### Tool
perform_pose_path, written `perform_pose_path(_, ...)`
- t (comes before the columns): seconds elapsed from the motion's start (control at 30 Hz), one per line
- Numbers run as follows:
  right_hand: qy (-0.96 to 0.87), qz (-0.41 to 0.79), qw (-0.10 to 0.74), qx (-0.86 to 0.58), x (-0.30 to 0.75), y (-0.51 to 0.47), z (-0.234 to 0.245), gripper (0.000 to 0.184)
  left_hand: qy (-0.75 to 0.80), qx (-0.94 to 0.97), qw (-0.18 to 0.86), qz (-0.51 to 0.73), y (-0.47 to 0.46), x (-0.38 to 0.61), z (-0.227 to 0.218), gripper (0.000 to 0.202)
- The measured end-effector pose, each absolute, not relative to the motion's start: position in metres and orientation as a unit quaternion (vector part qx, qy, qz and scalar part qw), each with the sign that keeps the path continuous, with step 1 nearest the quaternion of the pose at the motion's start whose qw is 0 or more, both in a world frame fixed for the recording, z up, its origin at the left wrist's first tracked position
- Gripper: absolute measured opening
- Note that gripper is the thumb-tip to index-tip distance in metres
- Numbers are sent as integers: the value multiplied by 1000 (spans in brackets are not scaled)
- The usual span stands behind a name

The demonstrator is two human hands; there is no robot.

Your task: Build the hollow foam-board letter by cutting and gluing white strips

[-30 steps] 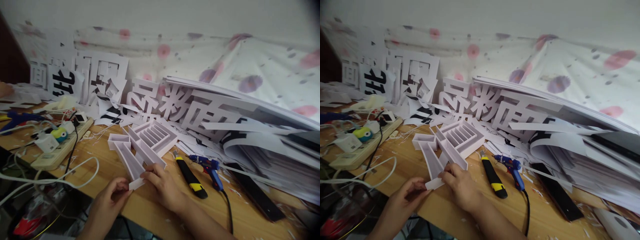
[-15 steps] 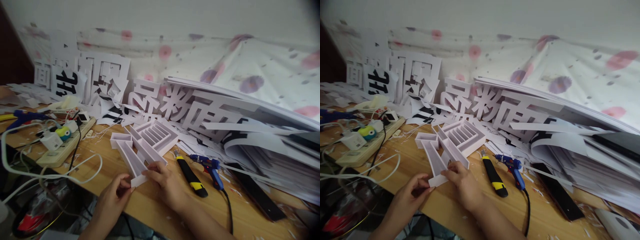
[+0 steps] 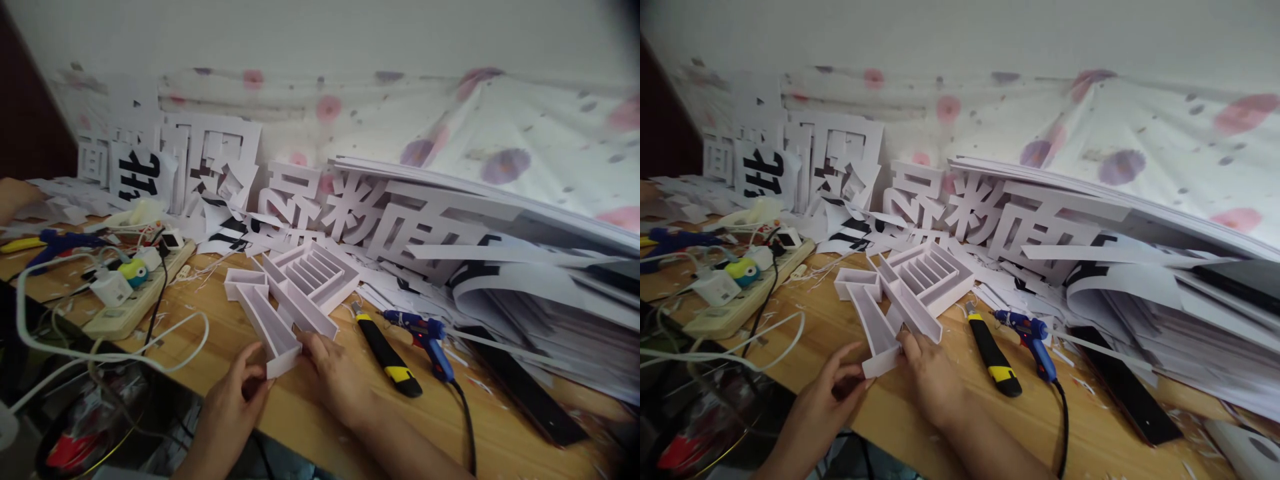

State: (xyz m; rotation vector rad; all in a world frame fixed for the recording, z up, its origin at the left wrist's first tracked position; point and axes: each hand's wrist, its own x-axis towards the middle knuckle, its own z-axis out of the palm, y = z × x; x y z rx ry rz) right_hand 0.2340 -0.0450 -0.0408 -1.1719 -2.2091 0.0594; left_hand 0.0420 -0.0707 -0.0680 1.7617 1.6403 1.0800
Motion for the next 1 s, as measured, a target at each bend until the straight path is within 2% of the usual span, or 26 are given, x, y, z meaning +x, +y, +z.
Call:
perform_pose_path(0.23,-846,7,313,-432,235,-44,-44,26,629,622,214,415,-74,48,-65,46)
perform_pose_path(0.37,-856,-10,305,-419,237,-44,-46,30,635,617,236,402,-73,46,-61,51)
perform_pose_path(0.7,-857,-8,276,-436,235,-46,-40,20,643,617,274,362,-70,47,-48,59)
perform_pose_path(1.0,-878,-23,256,-403,237,-46,-38,40,632,633,305,327,-66,42,-49,59)
